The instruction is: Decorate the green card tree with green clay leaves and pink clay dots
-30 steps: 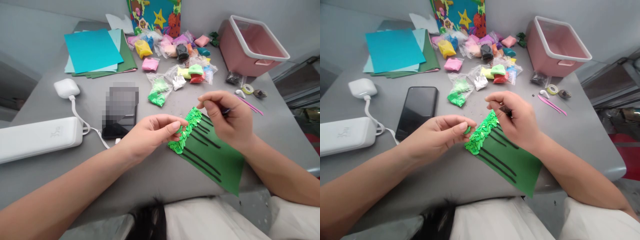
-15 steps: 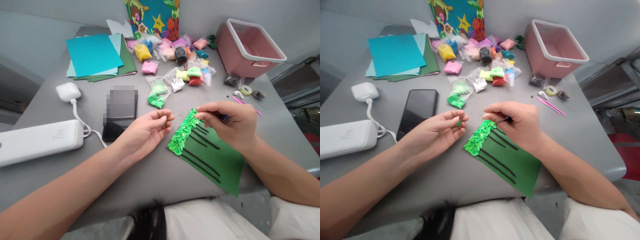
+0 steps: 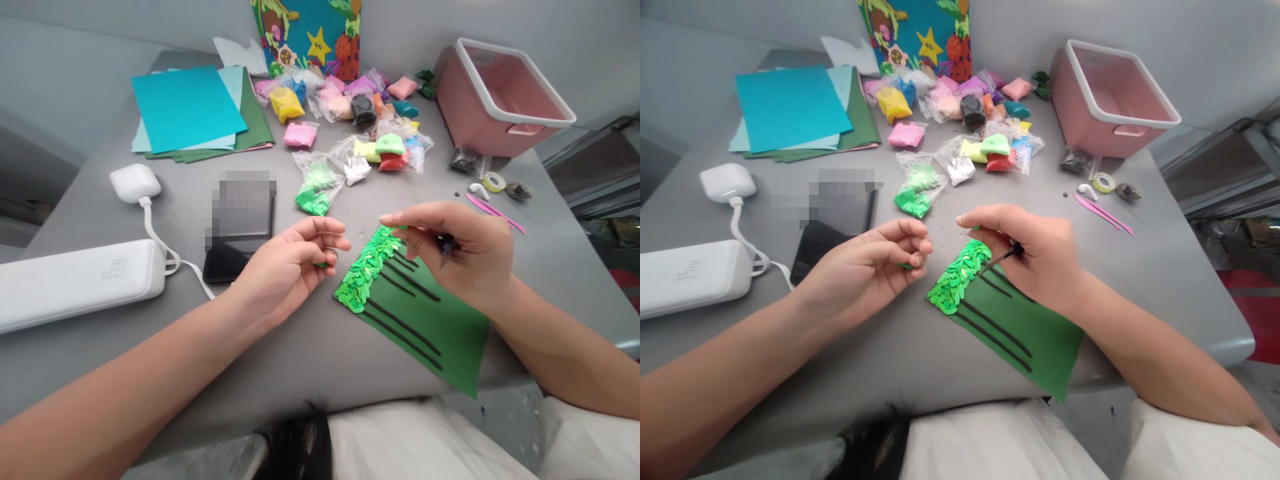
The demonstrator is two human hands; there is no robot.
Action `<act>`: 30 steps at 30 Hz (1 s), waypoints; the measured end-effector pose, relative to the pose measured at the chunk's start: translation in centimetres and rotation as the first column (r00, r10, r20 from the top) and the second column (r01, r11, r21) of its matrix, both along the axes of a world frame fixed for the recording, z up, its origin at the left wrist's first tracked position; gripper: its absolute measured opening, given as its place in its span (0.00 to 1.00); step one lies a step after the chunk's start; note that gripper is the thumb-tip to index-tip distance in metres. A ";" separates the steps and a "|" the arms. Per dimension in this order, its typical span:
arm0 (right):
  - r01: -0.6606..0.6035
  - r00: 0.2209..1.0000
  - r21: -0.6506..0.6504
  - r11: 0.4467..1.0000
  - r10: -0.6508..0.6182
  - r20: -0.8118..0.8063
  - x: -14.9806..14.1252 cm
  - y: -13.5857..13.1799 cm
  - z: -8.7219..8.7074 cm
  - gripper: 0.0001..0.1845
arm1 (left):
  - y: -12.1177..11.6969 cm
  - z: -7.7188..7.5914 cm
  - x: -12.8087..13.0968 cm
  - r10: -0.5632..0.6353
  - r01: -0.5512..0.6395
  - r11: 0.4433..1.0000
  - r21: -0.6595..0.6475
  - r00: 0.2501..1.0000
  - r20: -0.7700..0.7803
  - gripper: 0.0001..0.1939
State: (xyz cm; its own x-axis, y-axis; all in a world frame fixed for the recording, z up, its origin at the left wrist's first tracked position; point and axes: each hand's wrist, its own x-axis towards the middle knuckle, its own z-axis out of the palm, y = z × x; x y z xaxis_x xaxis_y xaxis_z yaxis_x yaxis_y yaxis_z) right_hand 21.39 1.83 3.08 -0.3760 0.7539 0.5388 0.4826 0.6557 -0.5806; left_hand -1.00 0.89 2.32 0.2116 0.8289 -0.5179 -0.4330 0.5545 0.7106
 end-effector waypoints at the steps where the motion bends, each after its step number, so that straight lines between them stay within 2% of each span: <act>1: -0.015 1.000 -0.003 1.000 0.015 0.001 0.0 -0.1 0.0 0.10 | 0.0 0.1 0.0 -0.012 0.012 1.000 0.003 1.000 0.008 0.16; 6: -0.043 0.998 0.078 0.996 0.039 0.049 0.0 -0.2 0.4 0.02 | -0.4 0.5 0.0 -0.073 0.072 0.997 0.023 0.997 0.024 0.12; 11: -0.144 0.989 0.163 0.976 0.149 -0.017 -0.1 0.1 0.5 0.09 | -0.5 0.6 0.1 -0.124 0.121 0.992 0.042 0.990 0.069 0.13; 16: -0.171 0.985 0.193 0.966 0.173 0.008 -0.1 0.0 0.6 0.13 | -0.6 0.6 -0.1 -0.142 0.136 0.989 0.058 0.981 0.134 0.15; 24: -0.192 0.980 0.163 0.968 0.198 -0.025 -0.3 -0.4 0.5 0.10 | -0.9 0.8 -0.2 -0.217 0.205 0.976 0.076 0.956 0.196 0.18; 30: -0.225 0.974 0.153 0.962 0.225 0.015 -0.4 -0.4 0.3 0.08 | -1.3 0.9 -0.4 -0.266 0.240 0.962 0.130 0.928 0.261 0.20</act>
